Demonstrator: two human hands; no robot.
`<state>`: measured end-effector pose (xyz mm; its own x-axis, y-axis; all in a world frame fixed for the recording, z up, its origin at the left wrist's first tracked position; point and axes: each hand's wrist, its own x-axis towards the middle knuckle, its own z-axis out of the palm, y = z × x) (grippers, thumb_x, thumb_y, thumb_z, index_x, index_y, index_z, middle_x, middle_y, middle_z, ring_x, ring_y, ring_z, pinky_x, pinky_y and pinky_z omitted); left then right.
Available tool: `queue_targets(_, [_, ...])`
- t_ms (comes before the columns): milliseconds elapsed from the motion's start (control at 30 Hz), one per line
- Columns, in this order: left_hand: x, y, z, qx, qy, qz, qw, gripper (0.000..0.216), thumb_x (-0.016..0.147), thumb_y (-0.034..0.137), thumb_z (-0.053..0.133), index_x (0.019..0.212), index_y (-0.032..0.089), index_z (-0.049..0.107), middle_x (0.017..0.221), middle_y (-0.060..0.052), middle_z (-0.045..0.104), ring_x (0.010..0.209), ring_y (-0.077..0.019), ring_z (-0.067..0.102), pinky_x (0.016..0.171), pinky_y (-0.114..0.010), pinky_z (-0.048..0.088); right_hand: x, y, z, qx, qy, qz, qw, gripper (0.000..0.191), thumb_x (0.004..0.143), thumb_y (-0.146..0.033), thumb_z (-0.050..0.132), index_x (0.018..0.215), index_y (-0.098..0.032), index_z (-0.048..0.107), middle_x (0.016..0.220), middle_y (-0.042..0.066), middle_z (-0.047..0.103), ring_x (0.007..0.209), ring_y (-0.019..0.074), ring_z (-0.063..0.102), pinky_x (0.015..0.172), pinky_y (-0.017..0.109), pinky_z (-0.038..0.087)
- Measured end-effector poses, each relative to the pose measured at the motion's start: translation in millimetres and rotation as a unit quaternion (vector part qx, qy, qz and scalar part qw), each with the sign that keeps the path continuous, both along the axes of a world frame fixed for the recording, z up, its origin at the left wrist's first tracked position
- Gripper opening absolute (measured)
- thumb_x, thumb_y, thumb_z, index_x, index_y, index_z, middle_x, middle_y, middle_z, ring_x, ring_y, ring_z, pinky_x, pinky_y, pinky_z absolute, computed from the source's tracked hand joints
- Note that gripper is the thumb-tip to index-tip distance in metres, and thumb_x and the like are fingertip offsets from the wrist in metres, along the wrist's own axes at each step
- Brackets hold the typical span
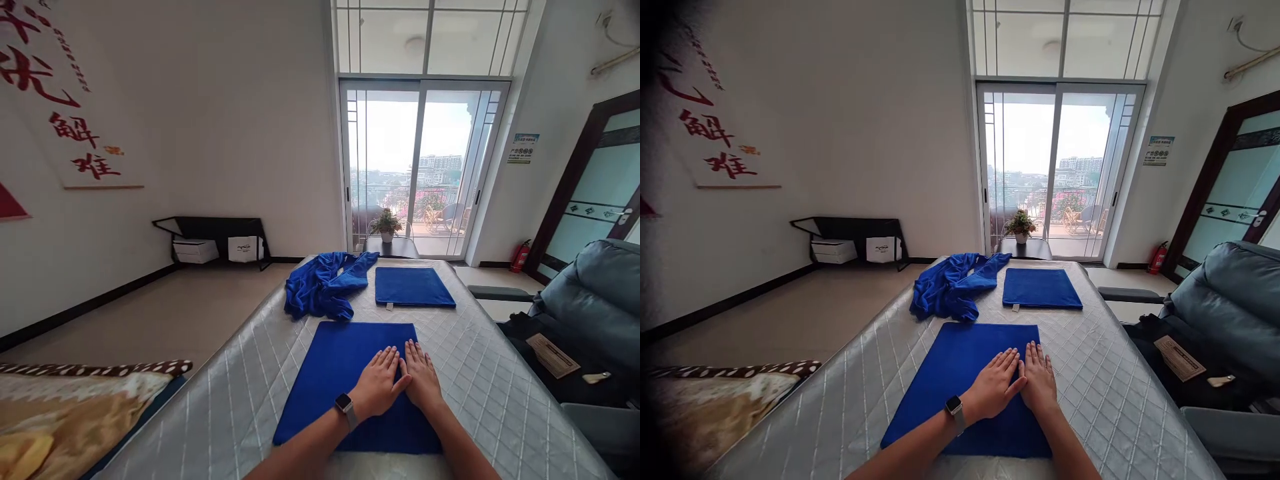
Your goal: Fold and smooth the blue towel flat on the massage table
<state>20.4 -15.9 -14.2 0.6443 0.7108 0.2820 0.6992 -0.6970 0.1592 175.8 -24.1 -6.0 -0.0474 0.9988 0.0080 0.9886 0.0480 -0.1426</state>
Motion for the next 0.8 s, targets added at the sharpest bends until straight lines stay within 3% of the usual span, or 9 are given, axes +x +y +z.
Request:
queue_targets(133, [-26.0, 4.9, 1.3, -0.033, 0.019, 0.044, 0.998, 0.073, 0.105, 0.058, 0.017, 0.158, 0.011, 0.035, 0.164, -0.016, 0.036, 0.154, -0.0256, 0.029, 0.125, -0.045, 0.029, -1.2, 1.9, -0.8, 0.001, -0.002, -0.021, 1.0, 0.064, 0.103, -0.034, 0.022, 0.16, -0.007, 0.024, 0.169, 0.01, 0.016, 0.157, 0.0245, 0.013, 0.126, 0.045, 0.013])
queue_targets(400, [-142.4, 9.1, -6.9, -0.046, 0.047, 0.184, 0.981, 0.078, 0.104, 0.064, 0.018, 0.159, 0.011, 0.032, 0.165, -0.016, 0.032, 0.154, -0.0275, 0.029, 0.125, -0.049, 0.028, -2.2, 4.8, -5.3, 0.007, 0.009, -0.032, 0.999, 0.065, 0.103, -0.038, 0.019, 0.161, -0.008, 0.025, 0.169, 0.008, 0.018, 0.157, 0.0228, 0.012, 0.126, 0.045, 0.011])
queue_targets(500, [-172.9, 6.8, -13.5, -0.034, 0.04, 0.217, 0.975, 0.079, 0.104, 0.063, 0.019, 0.158, 0.008, 0.032, 0.165, -0.018, 0.031, 0.153, -0.028, 0.029, 0.124, -0.05, 0.029, -1.8, 5.9, -8.2, 0.008, 0.006, -0.032, 0.999, 0.065, 0.103, -0.038, 0.02, 0.161, -0.009, 0.024, 0.169, 0.008, 0.018, 0.157, 0.0225, 0.011, 0.126, 0.045, 0.012])
queue_targets(800, [-182.5, 4.9, -23.2, -0.008, 0.017, 0.244, 0.97, 0.08, 0.102, 0.066, 0.023, 0.158, 0.009, 0.034, 0.164, -0.018, 0.035, 0.153, -0.0299, 0.029, 0.123, -0.05, 0.032, -1.6, 6.0, -11.3, 0.018, -0.008, -0.029, 0.999, 0.066, 0.103, -0.039, 0.019, 0.161, -0.008, 0.023, 0.169, 0.008, 0.019, 0.157, 0.0215, 0.01, 0.126, 0.044, 0.013])
